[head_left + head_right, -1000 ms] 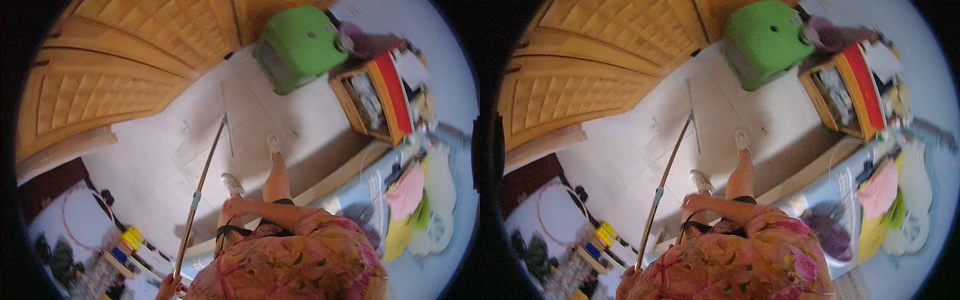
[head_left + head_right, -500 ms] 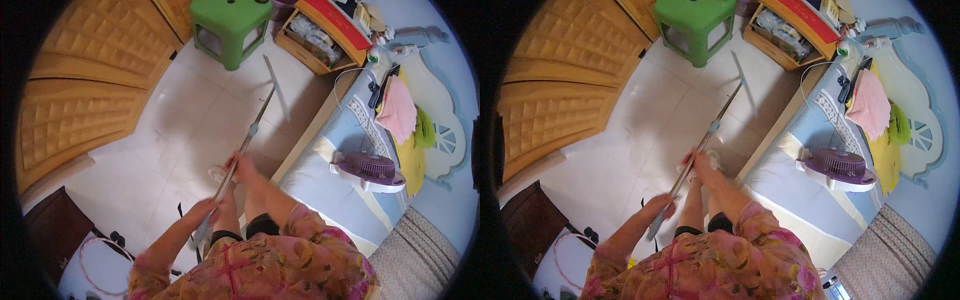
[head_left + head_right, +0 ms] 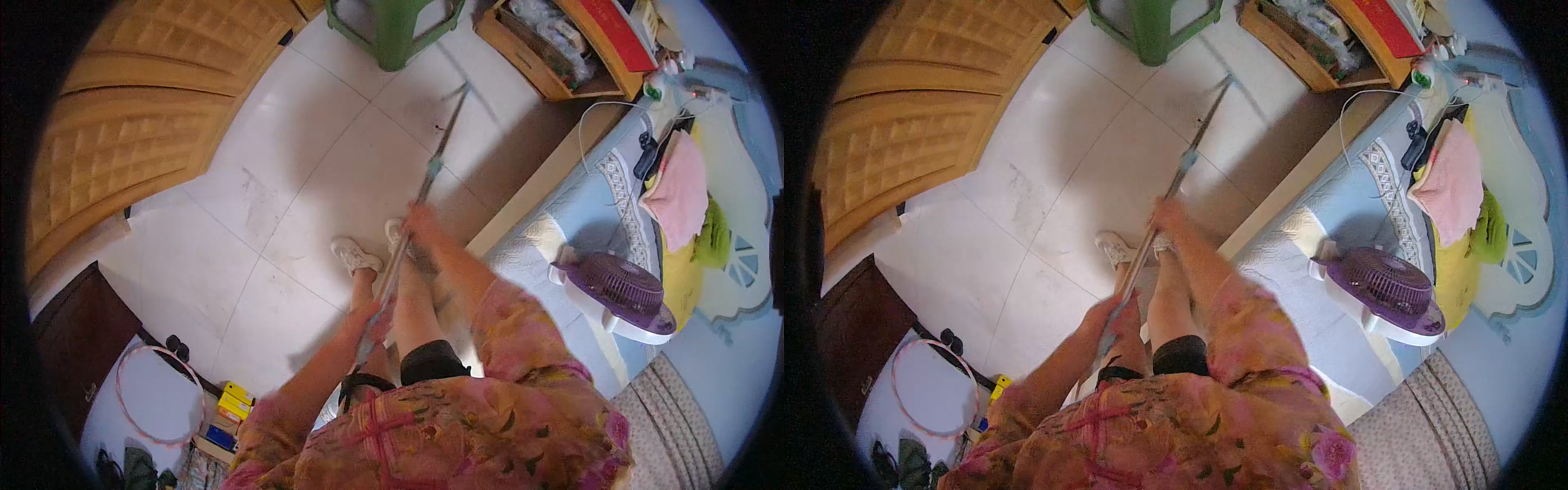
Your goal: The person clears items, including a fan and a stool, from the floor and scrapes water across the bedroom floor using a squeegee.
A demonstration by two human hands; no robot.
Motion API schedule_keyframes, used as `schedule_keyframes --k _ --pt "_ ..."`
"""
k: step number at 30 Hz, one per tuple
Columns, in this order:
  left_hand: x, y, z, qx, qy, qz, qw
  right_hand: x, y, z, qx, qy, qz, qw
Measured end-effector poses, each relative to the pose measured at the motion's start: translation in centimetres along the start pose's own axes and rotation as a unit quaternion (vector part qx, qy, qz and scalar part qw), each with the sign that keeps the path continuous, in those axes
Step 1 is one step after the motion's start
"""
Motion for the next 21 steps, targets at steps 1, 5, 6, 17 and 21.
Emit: schedule_keyframes --k 1,5,6,17,21 --pt "1.6 -3.1 3.6 -0.092 -0.018 -0.003 0.996 -1.0 4.5 -1.6 0.011 0.021 0.109 0.994" --pt "6.4 -5.8 14.3 -0.041 0.026 0.053 0.997 -5.1 23.1 -1.2 0.064 0.044 -0.308 0.948" --pt "6.8 -5.6 16.2 -0.064 0.036 0.048 0.996 -2.7 23.9 2.2 0.077 0.059 -0.401 0.911" --pt "4.1 1.9 11.3 0.001 -0.005 -0.116 0.993 -3.6 9.7 5.9 0.037 0.064 -0.249 0.966" --pt "-2.8 9.0 -2.3 0.072 0.049 -0.084 0.993 -0.2 -8.1 4.0 -0.074 -0.085 -0.453 0.885"
Point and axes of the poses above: each hand's wrist, its own z-axis away from the middle knuckle, its own y-axis out of the palm, x = y × z, the point moved 10 cm from there along -z, towards the middle knuckle, and after that the axes turned 15 degrees about x, right-handed, at the moved point
